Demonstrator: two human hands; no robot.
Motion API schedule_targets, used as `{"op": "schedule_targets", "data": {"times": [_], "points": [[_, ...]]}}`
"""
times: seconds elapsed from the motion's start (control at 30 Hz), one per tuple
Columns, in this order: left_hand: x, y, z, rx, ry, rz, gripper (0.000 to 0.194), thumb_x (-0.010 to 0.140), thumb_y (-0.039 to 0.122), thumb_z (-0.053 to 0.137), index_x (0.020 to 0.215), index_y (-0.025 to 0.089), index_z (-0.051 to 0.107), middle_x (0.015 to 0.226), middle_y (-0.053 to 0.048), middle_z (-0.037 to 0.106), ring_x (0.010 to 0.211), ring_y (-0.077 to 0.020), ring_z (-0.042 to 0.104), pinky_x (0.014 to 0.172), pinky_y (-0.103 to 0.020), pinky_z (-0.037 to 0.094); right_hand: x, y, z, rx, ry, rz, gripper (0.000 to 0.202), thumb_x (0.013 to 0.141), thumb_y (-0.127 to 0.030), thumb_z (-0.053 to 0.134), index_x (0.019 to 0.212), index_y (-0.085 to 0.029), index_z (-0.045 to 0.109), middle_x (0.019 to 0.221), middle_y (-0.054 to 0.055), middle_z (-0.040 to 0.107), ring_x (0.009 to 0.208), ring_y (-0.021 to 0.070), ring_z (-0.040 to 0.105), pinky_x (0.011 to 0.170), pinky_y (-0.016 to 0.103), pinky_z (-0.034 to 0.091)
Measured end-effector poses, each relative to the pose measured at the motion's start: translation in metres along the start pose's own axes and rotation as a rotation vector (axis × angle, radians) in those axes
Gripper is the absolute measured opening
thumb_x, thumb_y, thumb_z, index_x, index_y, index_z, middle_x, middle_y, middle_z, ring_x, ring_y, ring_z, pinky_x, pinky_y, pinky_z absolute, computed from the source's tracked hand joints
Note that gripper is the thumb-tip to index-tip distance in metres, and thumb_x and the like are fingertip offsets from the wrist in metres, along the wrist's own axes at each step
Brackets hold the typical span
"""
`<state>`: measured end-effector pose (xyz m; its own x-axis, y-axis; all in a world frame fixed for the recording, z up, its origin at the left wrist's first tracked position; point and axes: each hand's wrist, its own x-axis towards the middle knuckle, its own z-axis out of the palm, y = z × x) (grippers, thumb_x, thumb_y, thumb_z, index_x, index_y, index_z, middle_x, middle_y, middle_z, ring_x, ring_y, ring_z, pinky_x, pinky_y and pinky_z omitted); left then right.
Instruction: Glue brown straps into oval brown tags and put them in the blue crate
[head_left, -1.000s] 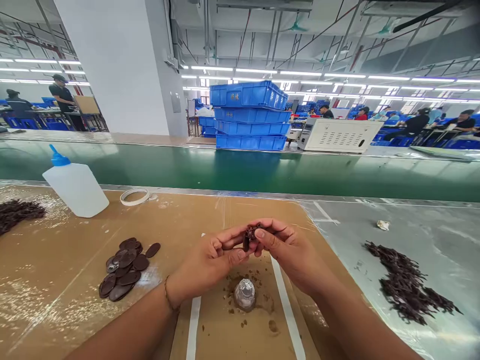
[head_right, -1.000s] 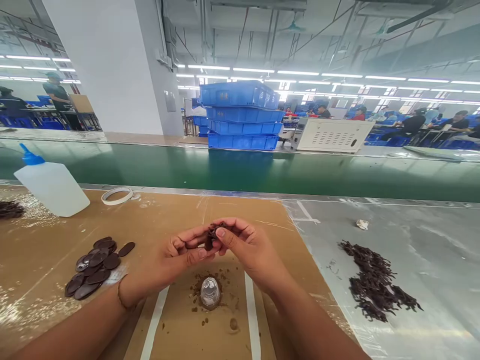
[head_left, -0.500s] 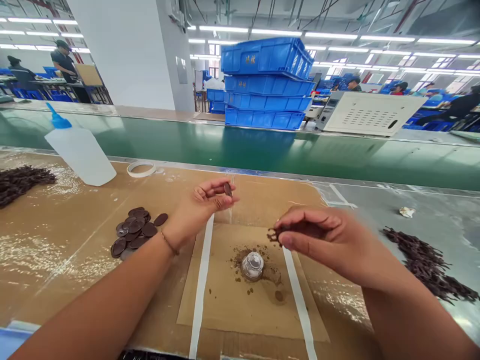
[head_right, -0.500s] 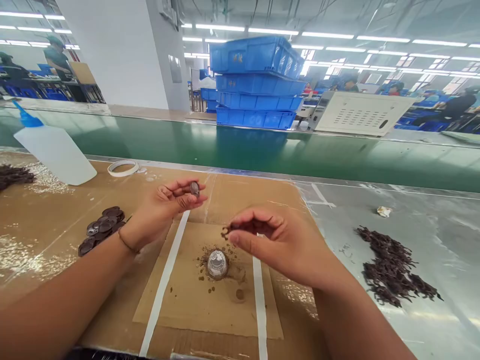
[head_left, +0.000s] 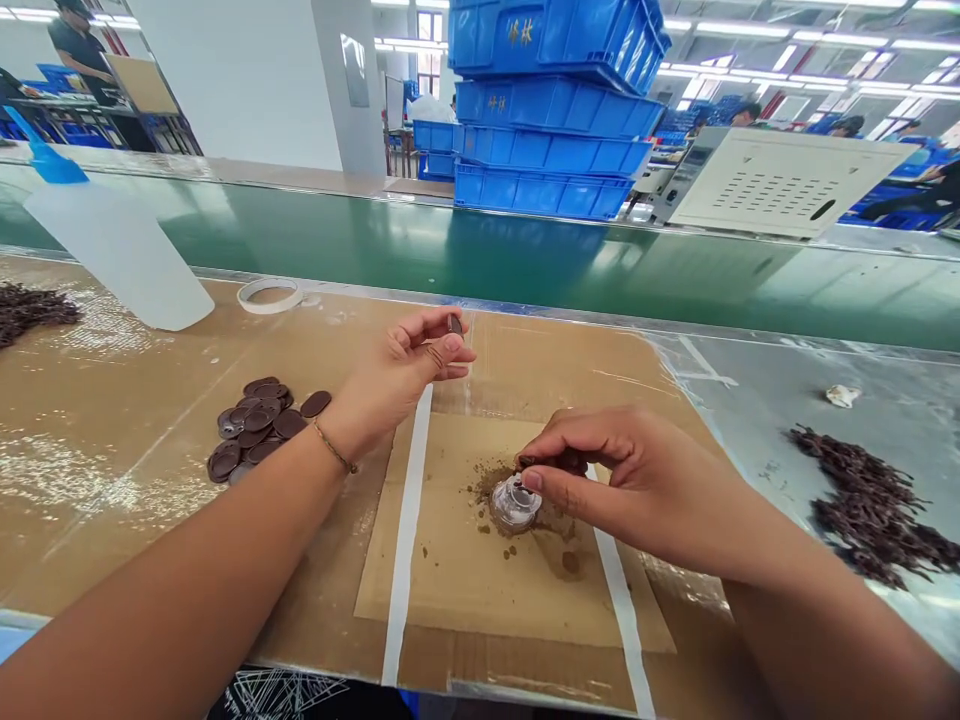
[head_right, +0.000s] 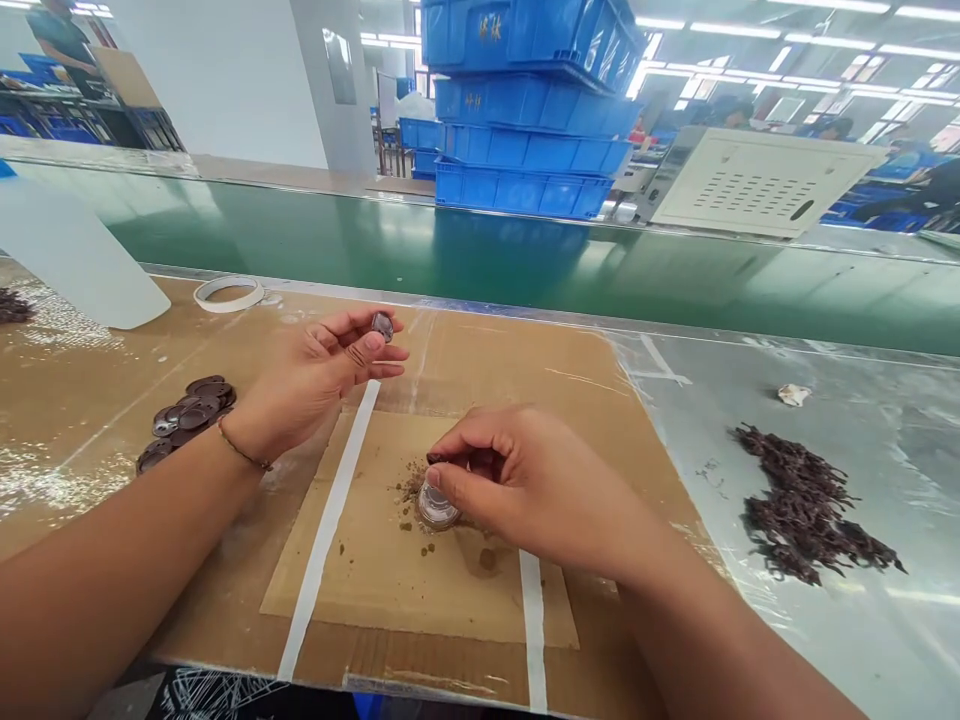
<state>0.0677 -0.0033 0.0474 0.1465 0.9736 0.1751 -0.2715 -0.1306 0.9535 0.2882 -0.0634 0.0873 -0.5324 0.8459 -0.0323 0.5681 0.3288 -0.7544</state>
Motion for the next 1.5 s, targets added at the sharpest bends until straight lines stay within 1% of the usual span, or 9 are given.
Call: {"op": "schedule_targets", "data": {"times": [0.07,0.3,0.5,0.7,0.8,1.0,1.13,1.33,1.5], "points": [[0.0005,-0.0003,0.0000,0.005,-0.002,0.009,0.035,0.078,0.033,0.080,0.105,0.015,0.068,0.107,-0.005,0.066,0.088,-0.0156,0.068,0.084,-0.032,0.058,0.0001,-0.0002,0.0015,-0.004,-0.006,0.006,0.016,0.090,-0.031,0.066,0.081,-0.022,0.077,0.072,0.002,0.069,0.059,0.0141,0.061,0.050,0.025,0.044],[0.0026,-0.0035,-0.0023,-0.021,-0.023,0.028,0.034,0.080,0.028,0.079,0.109,0.014,0.068,0.101,-0.004,0.067,0.084,-0.0139,0.069,0.082,-0.031,0.059,0.0012,0.0000,0.0032,-0.004,-0.016,0.026,0.015,0.089,-0.032,0.066,0.082,-0.023,0.076,0.072,0.000,0.071,0.060,0.0137,0.063,0.050,0.024,0.044],[0.0022,-0.0024,-0.0018,-0.007,-0.018,0.031,0.037,0.079,0.027,0.080,0.111,0.015,0.067,0.103,-0.005,0.066,0.083,-0.0143,0.068,0.083,-0.033,0.058,0.0010,0.0015,0.0037,0.009,-0.010,0.022,0.015,0.089,-0.033,0.067,0.082,-0.024,0.077,0.072,0.000,0.071,0.057,0.0133,0.062,0.049,0.024,0.044],[0.0007,0.0008,-0.0002,0.001,-0.020,0.044,0.035,0.081,0.024,0.078,0.111,0.013,0.066,0.102,-0.006,0.066,0.080,-0.0132,0.068,0.080,-0.030,0.058,0.0013,0.0028,0.0039,-0.003,-0.007,0.021,0.014,0.089,-0.033,0.067,0.084,-0.024,0.077,0.073,0.001,0.072,0.059,0.0140,0.063,0.050,0.024,0.045],[-0.0006,0.0019,0.0003,0.017,-0.021,0.045,0.035,0.081,0.025,0.078,0.111,0.013,0.066,0.104,-0.006,0.066,0.081,-0.0129,0.067,0.081,-0.030,0.059,0.0006,-0.0001,0.0022,-0.017,-0.009,0.037,0.016,0.089,-0.033,0.066,0.083,-0.023,0.076,0.073,0.001,0.071,0.060,0.0145,0.064,0.051,0.025,0.045],[-0.0013,0.0034,0.0010,0.022,-0.034,0.045,0.034,0.082,0.025,0.077,0.111,0.013,0.066,0.105,-0.006,0.066,0.081,-0.0122,0.067,0.079,-0.028,0.060,-0.0006,-0.0043,0.0011,-0.065,-0.015,0.064,0.012,0.086,-0.028,0.064,0.080,-0.023,0.074,0.073,-0.002,0.069,0.060,0.0118,0.061,0.053,0.024,0.044],[-0.0007,0.0021,0.0009,0.014,-0.037,0.055,0.032,0.082,0.023,0.077,0.111,0.013,0.066,0.105,-0.006,0.066,0.079,-0.0115,0.067,0.077,-0.027,0.060,0.0010,-0.0017,0.0038,-0.041,-0.042,0.071,0.011,0.085,-0.027,0.064,0.078,-0.023,0.072,0.071,-0.003,0.069,0.060,0.0116,0.060,0.051,0.023,0.044],[-0.0004,0.0011,0.0009,0.017,-0.043,0.067,0.032,0.081,0.023,0.077,0.110,0.014,0.067,0.105,-0.006,0.066,0.079,-0.0121,0.067,0.078,-0.028,0.060,0.0019,-0.0008,0.0049,-0.047,-0.045,0.055,0.012,0.084,-0.026,0.063,0.081,-0.023,0.075,0.066,-0.004,0.066,0.055,0.0099,0.056,0.049,0.021,0.042],[-0.0026,0.0046,0.0031,0.026,-0.044,0.064,0.033,0.081,0.024,0.078,0.110,0.014,0.067,0.105,-0.007,0.067,0.079,-0.0120,0.066,0.079,-0.029,0.060,0.0021,-0.0009,0.0055,-0.059,-0.031,0.039,0.012,0.084,-0.026,0.064,0.078,-0.023,0.074,0.066,-0.004,0.066,0.055,0.0093,0.055,0.048,0.020,0.042]]}}
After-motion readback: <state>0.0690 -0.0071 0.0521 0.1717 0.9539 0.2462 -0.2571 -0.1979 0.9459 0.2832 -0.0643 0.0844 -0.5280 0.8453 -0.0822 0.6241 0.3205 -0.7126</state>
